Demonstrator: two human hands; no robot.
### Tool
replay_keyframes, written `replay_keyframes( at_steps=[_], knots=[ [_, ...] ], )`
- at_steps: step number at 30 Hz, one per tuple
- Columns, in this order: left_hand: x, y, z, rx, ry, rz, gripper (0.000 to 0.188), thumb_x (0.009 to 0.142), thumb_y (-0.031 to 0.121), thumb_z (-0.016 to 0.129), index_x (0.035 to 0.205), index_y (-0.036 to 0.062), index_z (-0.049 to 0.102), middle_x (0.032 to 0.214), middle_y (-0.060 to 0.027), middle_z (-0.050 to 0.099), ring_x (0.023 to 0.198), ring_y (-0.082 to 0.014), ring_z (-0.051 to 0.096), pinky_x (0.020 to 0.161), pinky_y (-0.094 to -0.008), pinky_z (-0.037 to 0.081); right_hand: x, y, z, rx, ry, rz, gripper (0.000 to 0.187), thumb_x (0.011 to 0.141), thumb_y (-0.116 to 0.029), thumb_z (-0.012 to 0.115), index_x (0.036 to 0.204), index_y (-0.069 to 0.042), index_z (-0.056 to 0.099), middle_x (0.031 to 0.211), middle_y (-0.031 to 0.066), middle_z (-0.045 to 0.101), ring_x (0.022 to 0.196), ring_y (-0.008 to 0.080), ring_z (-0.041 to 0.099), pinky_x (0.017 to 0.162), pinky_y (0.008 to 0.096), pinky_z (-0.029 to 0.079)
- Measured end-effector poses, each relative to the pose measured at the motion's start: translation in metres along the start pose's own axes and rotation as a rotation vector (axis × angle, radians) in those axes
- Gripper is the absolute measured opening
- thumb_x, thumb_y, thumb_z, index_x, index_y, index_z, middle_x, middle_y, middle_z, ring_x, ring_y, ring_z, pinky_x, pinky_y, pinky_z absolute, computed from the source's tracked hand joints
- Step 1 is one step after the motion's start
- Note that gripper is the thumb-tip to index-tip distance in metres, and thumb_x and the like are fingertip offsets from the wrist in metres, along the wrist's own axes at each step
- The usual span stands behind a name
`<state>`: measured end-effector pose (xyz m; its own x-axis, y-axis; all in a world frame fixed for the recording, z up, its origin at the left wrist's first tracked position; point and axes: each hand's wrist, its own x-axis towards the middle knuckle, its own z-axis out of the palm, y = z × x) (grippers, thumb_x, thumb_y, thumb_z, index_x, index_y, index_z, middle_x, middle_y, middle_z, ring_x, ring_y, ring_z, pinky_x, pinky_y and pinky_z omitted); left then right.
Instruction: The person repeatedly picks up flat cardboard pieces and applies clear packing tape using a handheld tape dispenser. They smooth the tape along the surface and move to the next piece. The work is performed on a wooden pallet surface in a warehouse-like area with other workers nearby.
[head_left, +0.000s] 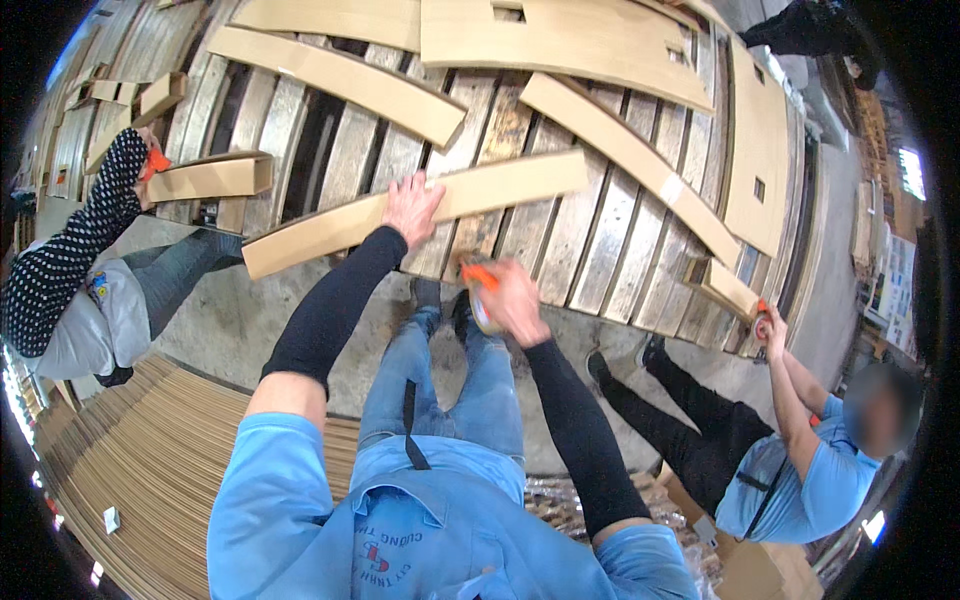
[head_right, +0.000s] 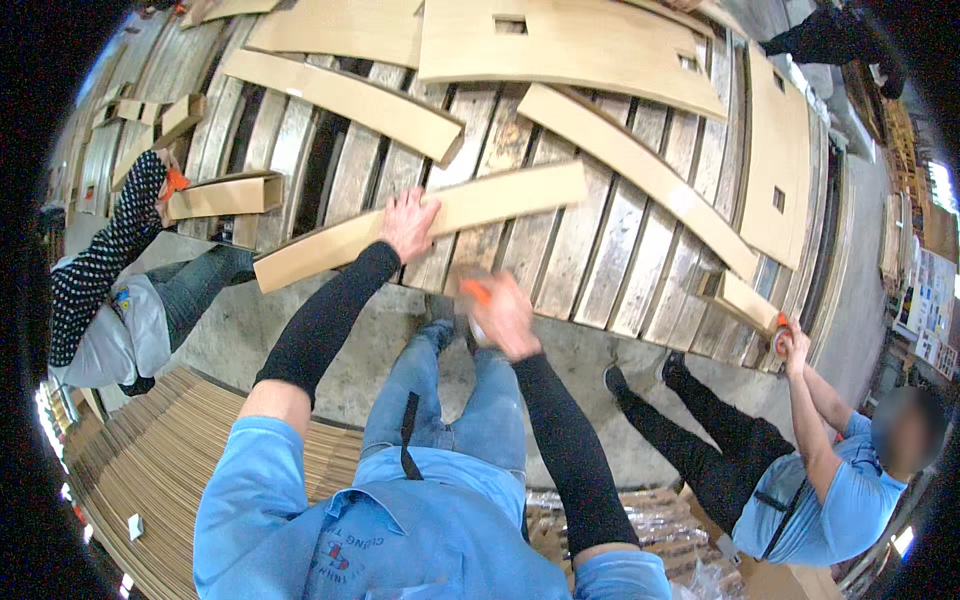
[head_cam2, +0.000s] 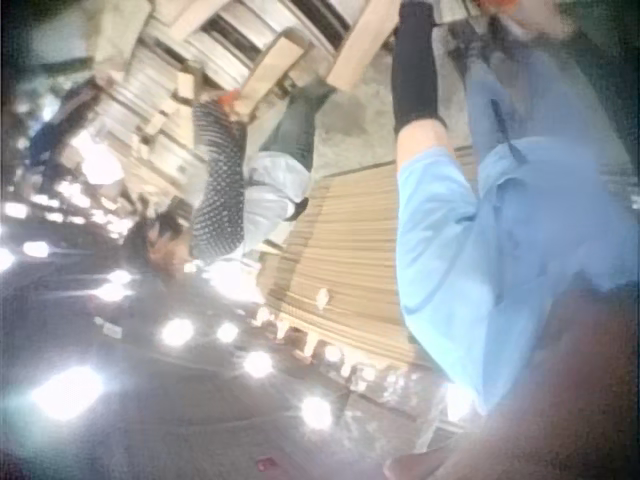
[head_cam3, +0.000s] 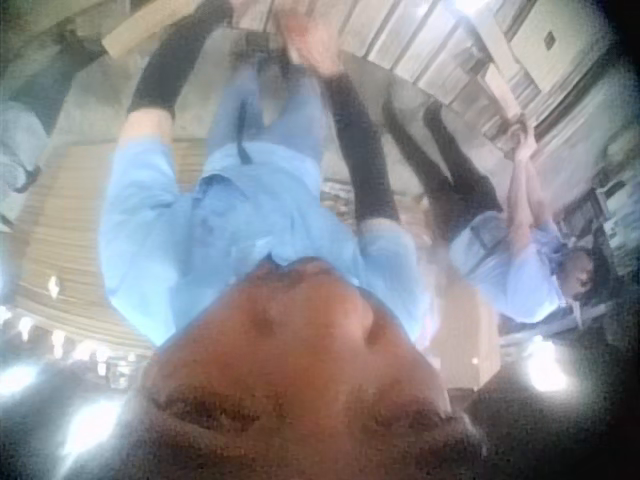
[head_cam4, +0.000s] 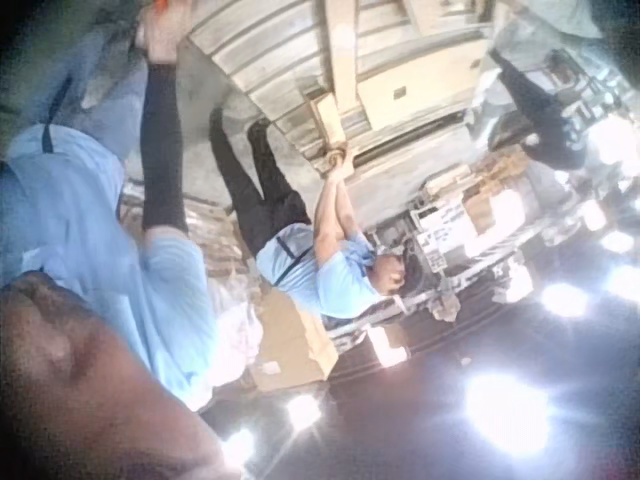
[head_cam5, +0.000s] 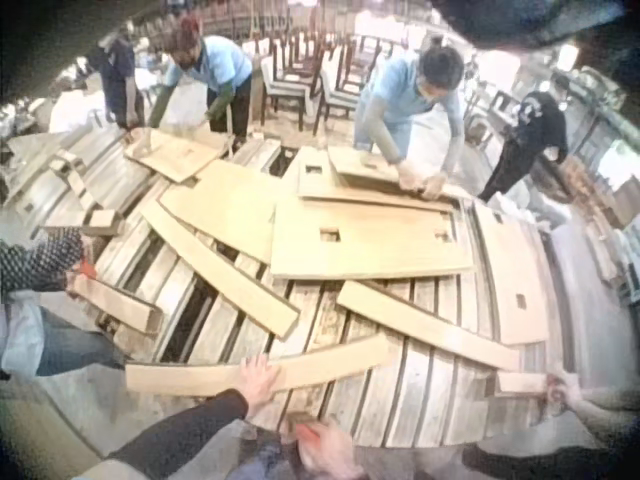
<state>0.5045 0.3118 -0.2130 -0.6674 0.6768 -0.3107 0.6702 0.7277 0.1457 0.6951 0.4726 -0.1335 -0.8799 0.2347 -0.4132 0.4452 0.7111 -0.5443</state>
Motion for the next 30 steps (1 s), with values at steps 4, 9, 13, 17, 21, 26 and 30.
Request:
replay_keyframes(
  at_steps=[4, 9, 13, 17, 21, 26, 30],
  knots=[
    [-0.059, 0.001, -0.028, 0.008, 0.083, 0.19, 0.064, 0.066, 0.026, 0.083, 0.124, 0.0148, 0.06, 0.141, -0.0179, 0.049, 0.126, -0.0377, 0.05, 0.102, -0.0538, 0.04, -0.09, 0.094, -0.022, 0.077, -0.056, 0.141, 0.039, 0.08, -0.021, 0.07, 0.118, -0.022, 0.077, 0.125, 0.0153, 0.068, 0.116, 0.0335, 0.064, 0.099, 0.0427, 0.053],
    [-0.112, 0.029, -0.079, -0.015, 0.061, 0.329, 0.061, 0.062, 0.024, 0.086, 0.116, 0.0126, 0.061, 0.138, -0.0179, 0.051, 0.127, -0.037, 0.05, 0.104, -0.0522, 0.04, -0.18, 0.169, -0.055, 0.014, -0.103, 0.408, 0.038, 0.076, -0.027, 0.077, 0.112, -0.017, 0.079, 0.115, 0.0182, 0.071, 0.109, 0.0367, 0.067, 0.093, 0.0451, 0.055],
    [-0.113, 0.05, -0.119, 0.007, 0.152, 0.339, 0.06, 0.059, 0.021, 0.085, 0.113, 0.0116, 0.06, 0.136, -0.019, 0.052, 0.126, -0.0377, 0.05, 0.104, -0.0507, 0.04, -0.203, 0.205, -0.061, 0.046, -0.1, 0.551, 0.043, 0.075, -0.026, 0.08, 0.116, -0.014, 0.078, 0.112, 0.0178, 0.074, 0.107, 0.0367, 0.07, 0.095, 0.0445, 0.055],
    [-0.077, 0.052, -0.14, 0.004, 0.289, 0.35, 0.059, 0.058, 0.02, 0.084, 0.111, 0.0108, 0.06, 0.135, -0.0191, 0.051, 0.125, -0.0376, 0.049, 0.105, -0.0505, 0.04, -0.194, 0.217, -0.074, 0.13, -0.073, 0.637, 0.047, 0.073, -0.022, 0.082, 0.118, -0.011, 0.077, 0.112, 0.0178, 0.076, 0.106, 0.0346, 0.072, 0.095, 0.0429, 0.055],
    [-0.032, 0.022, -0.159, 0.014, 0.312, 0.313, 0.062, 0.057, 0.017, 0.084, 0.114, 0.0097, 0.058, 0.136, -0.0211, 0.049, 0.124, -0.0379, 0.05, 0.105, -0.0506, 0.039, -0.163, 0.22, -0.074, 0.239, 0.026, 0.561, 0.049, 0.073, -0.024, 0.083, 0.119, -0.007, 0.076, 0.109, 0.0189, 0.076, 0.103, 0.0323, 0.074, 0.094, 0.0407, 0.055],
    [0.019, -0.025, -0.179, 0.04, 0.299, 0.244, 0.055, 0.065, 0.016, 0.078, 0.116, 0.0101, 0.058, 0.132, -0.0222, 0.049, 0.123, -0.0398, 0.05, 0.105, -0.0535, 0.038, -0.137, 0.209, -0.066, 0.331, 0.079, 0.543, 0.045, 0.075, -0.008, 0.08, 0.116, 0.007, 0.073, 0.103, 0.0154, 0.077, 0.094, 0.0197, 0.072, 0.087, 0.0334, 0.055],
    [0.053, -0.066, -0.2, 0.068, 0.322, 0.202, 0.049, 0.07, 0.016, 0.076, 0.115, 0.0145, 0.058, 0.128, -0.0213, 0.052, 0.119, -0.0382, 0.052, 0.102, -0.0526, 0.04, -0.118, 0.164, -0.074, 0.348, 0.001, 0.546, 0.044, 0.075, -0.009, 0.082, 0.115, 0.007, 0.073, 0.106, 0.0149, 0.077, 0.094, 0.0201, 0.072, 0.088, 0.0336, 0.055]
  ],
)
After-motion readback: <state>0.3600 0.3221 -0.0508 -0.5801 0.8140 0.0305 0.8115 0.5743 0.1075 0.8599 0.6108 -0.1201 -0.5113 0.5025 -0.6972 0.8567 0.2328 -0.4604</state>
